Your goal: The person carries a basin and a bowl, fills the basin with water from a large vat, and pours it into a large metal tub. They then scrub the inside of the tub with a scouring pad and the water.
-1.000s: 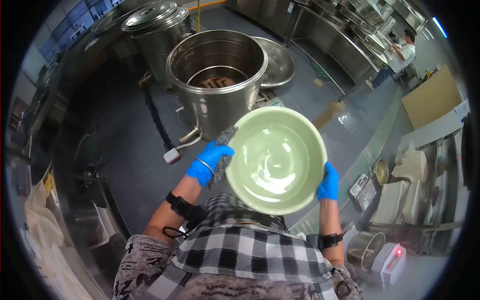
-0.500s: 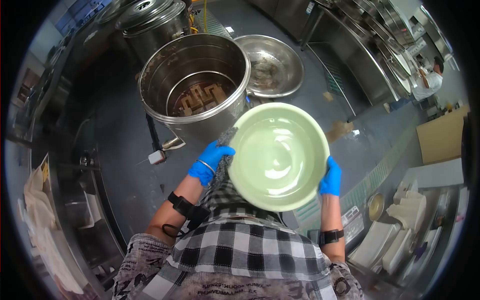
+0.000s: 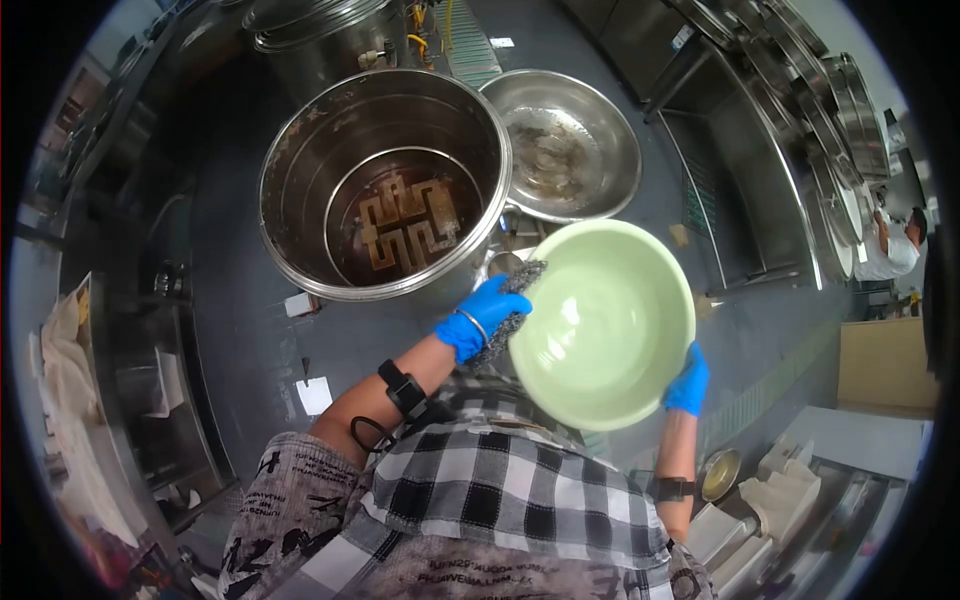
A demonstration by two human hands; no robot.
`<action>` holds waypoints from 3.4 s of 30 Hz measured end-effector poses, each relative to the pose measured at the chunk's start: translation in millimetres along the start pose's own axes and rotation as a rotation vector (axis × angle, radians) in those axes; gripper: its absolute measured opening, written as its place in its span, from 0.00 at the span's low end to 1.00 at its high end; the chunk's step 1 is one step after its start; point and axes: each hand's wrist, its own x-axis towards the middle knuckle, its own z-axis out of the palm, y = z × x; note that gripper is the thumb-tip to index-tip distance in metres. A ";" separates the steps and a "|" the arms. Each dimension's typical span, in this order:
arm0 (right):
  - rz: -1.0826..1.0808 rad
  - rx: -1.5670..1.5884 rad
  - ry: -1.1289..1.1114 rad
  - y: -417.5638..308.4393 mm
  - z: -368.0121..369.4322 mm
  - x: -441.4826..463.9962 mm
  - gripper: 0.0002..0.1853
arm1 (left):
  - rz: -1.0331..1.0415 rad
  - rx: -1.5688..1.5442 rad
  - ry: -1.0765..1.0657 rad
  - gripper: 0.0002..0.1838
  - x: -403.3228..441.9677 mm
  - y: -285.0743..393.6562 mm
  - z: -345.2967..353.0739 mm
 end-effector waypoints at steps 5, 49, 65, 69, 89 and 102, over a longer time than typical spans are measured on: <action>0.012 -0.037 0.023 -22.0 -10.1 44.7 0.17 | -0.023 -0.036 0.013 0.27 33.5 5.0 26.9; 0.230 -0.646 -0.349 -38.1 93.5 559.8 0.18 | -0.129 -0.193 0.627 0.16 399.9 -95.3 70.7; 0.154 -0.676 -0.295 -100.8 158.2 623.9 0.14 | -0.153 -0.404 0.590 0.13 500.9 -98.1 88.4; 0.138 -0.754 -0.345 -96.9 141.8 658.5 0.14 | -0.214 -0.366 0.636 0.13 501.9 -91.6 94.4; 0.346 -0.350 -0.440 -103.4 148.1 611.3 0.19 | 0.015 -0.194 0.751 0.24 456.3 -0.9 122.7; 0.164 -0.366 -0.474 -150.1 218.1 563.9 0.13 | 0.211 -0.287 0.752 0.17 427.3 9.2 99.3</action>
